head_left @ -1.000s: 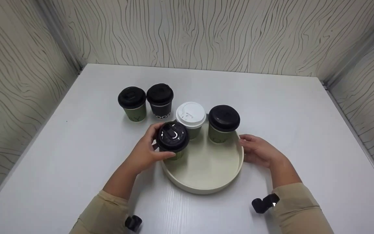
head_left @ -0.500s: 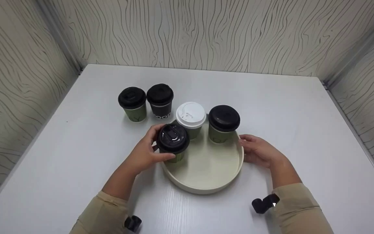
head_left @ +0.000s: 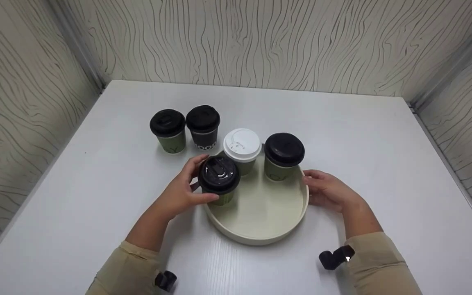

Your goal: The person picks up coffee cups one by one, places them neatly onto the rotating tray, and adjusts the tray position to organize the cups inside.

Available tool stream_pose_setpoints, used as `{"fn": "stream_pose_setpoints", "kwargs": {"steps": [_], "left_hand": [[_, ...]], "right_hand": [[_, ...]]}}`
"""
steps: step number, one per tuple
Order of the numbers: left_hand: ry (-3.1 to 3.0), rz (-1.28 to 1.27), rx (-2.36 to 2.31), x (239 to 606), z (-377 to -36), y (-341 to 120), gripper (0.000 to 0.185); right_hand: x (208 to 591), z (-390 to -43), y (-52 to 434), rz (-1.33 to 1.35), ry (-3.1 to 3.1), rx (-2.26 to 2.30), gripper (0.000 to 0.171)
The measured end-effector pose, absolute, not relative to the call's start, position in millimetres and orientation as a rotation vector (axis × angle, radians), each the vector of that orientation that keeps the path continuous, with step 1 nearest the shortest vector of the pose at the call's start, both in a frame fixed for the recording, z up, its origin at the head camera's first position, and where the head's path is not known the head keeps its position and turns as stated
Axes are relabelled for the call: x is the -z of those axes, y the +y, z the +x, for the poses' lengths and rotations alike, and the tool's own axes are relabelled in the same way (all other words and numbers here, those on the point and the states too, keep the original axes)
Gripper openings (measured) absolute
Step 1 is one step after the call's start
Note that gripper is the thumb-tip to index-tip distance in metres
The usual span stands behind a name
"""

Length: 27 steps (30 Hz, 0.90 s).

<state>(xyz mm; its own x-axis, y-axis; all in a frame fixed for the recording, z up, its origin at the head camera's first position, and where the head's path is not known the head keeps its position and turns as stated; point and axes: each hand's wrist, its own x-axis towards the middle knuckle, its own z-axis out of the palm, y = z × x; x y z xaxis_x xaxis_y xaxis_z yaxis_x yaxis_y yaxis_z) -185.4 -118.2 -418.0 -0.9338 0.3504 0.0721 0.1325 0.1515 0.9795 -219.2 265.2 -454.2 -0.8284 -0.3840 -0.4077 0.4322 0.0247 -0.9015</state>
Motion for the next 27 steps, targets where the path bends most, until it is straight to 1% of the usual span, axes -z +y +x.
{"fn": "stream_pose_setpoints", "kwargs": {"steps": [9, 15, 22, 27], "left_hand": [[2.244, 0.433, -1.963, 412.0, -188.0, -126.5, 0.087], [2.252, 0.387, -1.992, 409.6, -189.9, -132.7, 0.083], [2.275, 0.355, -1.980, 406.5, -191.4, -136.7, 0.082], [2.292, 0.334, -1.954, 405.2, -193.1, -140.2, 0.082]], "right_hand": [[454.4, -218.5, 265.8, 0.054, 1.768, 1.838, 0.052], [453.1, -216.8, 266.7, 0.031, 1.766, 1.824, 0.053], [452.8, -212.6, 267.5, 0.015, 1.707, 1.849, 0.048], [453.0, -208.0, 267.1, 0.015, 1.733, 1.837, 0.054]]}}
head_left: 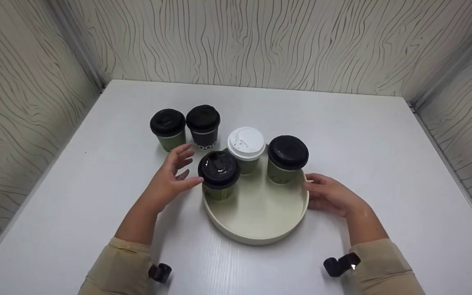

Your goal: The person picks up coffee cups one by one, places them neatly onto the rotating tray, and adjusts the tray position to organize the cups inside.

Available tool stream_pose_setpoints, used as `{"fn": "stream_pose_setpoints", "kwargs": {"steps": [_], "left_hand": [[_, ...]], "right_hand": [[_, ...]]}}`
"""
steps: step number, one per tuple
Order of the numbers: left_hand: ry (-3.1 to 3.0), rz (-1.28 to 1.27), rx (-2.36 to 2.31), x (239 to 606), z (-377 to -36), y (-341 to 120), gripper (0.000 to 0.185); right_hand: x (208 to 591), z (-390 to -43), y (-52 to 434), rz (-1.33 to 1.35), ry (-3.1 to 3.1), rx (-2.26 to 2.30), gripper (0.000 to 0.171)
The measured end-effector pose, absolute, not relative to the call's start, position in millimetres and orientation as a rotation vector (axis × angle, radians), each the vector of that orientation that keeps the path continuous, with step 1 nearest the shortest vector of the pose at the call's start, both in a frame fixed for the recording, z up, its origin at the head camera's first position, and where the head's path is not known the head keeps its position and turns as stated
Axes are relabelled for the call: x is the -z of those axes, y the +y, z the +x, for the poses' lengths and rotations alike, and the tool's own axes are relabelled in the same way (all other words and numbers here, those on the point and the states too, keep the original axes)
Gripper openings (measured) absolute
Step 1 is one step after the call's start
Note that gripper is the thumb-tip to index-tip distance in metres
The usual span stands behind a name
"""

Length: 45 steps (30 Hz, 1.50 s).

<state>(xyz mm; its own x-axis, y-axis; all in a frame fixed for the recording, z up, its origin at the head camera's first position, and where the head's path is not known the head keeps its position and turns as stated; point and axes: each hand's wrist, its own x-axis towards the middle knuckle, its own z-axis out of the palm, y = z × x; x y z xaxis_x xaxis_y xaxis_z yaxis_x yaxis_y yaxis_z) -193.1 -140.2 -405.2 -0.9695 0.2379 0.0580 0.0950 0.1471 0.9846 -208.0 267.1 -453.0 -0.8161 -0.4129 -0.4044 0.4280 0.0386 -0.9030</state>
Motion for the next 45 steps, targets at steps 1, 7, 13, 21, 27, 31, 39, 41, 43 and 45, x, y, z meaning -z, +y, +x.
{"fn": "stream_pose_setpoints", "kwargs": {"steps": [1, 7, 13, 21, 27, 31, 39, 41, 43, 45], "left_hand": [[2.296, 0.331, -1.950, 405.2, -193.6, -141.1, 0.082], [2.300, 0.312, -1.955, 405.5, -196.8, -146.0, 0.081], [2.308, 0.288, -1.945, 405.6, -199.4, -149.5, 0.079], [2.335, 0.271, -1.920, 407.2, -201.1, -151.8, 0.079], [2.330, 0.265, -1.915, 406.4, -201.8, -154.0, 0.079], [2.329, 0.259, -1.904, 405.3, -201.3, -155.0, 0.079], [2.310, 0.251, -1.907, 404.5, -201.0, -155.6, 0.079], [2.312, 0.251, -1.903, 404.8, -201.0, -155.5, 0.080], [2.317, 0.251, -1.898, 405.3, -201.1, -155.6, 0.080], [2.319, 0.252, -1.896, 405.8, -201.1, -155.6, 0.080]], "right_hand": [[452.8, -206.9, 266.9, 0.018, 1.735, 1.837, 0.056], [452.7, -201.0, 265.7, 0.028, 1.704, 1.849, 0.063], [451.8, -193.9, 263.4, 0.045, 1.703, 1.846, 0.063], [454.2, -188.9, 262.7, 0.032, 1.724, 1.833, 0.060], [454.9, -185.6, 262.3, 0.033, 1.729, 1.820, 0.066], [455.2, -182.9, 262.0, 0.033, 1.727, 1.812, 0.069], [454.7, -181.3, 263.5, 0.021, 1.664, 1.838, 0.067], [454.2, -182.6, 264.6, 0.010, 1.662, 1.845, 0.062], [453.7, -184.6, 265.3, 0.019, 1.661, 1.857, 0.057], [453.6, -187.4, 265.4, 0.026, 1.671, 1.870, 0.051]]}}
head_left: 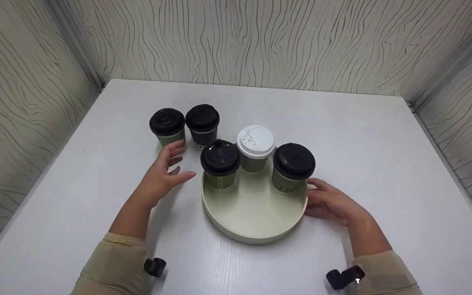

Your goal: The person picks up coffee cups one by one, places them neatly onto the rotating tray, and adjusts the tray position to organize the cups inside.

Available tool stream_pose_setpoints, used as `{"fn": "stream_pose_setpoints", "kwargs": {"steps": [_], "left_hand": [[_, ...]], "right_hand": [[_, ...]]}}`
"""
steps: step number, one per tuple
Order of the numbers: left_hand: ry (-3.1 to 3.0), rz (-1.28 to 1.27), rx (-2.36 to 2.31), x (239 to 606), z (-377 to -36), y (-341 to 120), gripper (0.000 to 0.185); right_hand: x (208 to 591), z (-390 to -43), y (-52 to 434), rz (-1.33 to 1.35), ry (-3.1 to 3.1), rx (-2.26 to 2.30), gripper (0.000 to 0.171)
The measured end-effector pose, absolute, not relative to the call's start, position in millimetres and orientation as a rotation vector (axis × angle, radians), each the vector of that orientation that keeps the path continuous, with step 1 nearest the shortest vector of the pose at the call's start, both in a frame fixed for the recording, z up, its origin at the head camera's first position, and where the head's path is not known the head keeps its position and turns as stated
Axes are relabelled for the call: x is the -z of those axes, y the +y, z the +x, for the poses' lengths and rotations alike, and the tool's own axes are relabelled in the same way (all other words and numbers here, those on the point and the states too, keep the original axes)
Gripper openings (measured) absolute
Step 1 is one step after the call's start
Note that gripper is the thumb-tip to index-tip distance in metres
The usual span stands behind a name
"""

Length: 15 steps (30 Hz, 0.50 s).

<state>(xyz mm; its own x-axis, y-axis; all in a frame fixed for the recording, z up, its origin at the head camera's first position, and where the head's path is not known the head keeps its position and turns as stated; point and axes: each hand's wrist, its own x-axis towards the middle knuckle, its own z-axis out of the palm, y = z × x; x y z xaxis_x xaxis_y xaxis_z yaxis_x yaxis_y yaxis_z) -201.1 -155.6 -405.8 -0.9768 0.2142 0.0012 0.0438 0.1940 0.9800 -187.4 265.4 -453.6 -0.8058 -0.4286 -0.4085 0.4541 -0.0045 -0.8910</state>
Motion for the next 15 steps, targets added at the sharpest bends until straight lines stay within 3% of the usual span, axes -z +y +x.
{"fn": "stream_pose_setpoints", "kwargs": {"steps": [4, 11, 15], "left_hand": [[2.322, 0.254, -1.900, 406.4, -200.8, -155.8, 0.080], [2.320, 0.258, -1.905, 406.9, -200.0, -156.5, 0.079], [2.316, 0.249, -1.901, 407.6, -200.5, -156.9, 0.081]], "right_hand": [[454.0, -194.5, 263.4, 0.074, 1.707, 1.891, 0.043], [454.1, -202.0, 261.7, 0.085, 1.752, 1.890, 0.061], [453.3, -204.6, 260.8, 0.090, 1.755, 1.905, 0.062]]}}
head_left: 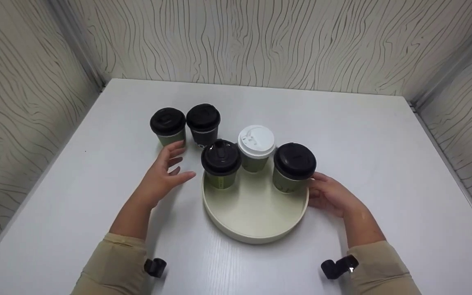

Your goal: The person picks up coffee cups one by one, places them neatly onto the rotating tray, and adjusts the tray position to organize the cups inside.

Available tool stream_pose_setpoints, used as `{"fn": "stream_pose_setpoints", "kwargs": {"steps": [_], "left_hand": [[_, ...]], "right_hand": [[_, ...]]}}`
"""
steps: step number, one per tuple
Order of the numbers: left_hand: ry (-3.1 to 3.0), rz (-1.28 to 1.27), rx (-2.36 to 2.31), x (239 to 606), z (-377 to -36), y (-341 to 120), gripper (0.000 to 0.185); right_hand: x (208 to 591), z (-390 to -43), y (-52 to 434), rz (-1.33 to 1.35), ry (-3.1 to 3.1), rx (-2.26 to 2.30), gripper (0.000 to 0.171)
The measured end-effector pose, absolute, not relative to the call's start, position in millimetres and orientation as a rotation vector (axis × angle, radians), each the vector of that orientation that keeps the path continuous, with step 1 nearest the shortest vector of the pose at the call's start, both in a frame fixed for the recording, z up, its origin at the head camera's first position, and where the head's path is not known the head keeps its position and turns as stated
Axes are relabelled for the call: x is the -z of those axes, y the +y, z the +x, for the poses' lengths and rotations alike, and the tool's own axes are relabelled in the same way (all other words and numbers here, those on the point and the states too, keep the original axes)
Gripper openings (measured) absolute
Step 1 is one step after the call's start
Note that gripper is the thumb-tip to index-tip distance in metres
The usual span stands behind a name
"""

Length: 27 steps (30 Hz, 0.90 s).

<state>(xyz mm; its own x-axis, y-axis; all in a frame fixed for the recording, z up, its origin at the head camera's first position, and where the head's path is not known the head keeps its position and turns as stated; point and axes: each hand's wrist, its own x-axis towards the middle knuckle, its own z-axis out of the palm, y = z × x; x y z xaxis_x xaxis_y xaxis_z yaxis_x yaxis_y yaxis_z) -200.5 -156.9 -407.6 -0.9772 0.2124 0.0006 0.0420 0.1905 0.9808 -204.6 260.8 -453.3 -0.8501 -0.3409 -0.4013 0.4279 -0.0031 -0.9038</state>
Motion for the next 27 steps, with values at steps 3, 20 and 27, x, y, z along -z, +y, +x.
{"fn": "stream_pose_setpoints", "kwargs": {"steps": [3, 20, 27], "left_hand": [[2.319, 0.242, -1.892, 408.0, -201.3, -157.0, 0.081], [2.323, 0.224, -1.886, 408.1, -203.8, -158.9, 0.082], [2.349, 0.203, -1.890, 406.7, -206.0, -161.1, 0.081]], "right_hand": [[452.9, -206.8, 260.6, 0.094, 1.744, 1.919, 0.060], [455.5, -214.6, 262.7, 0.105, 1.737, 1.941, 0.056], [456.0, -211.1, 263.5, 0.087, 1.735, 1.940, 0.057]]}}
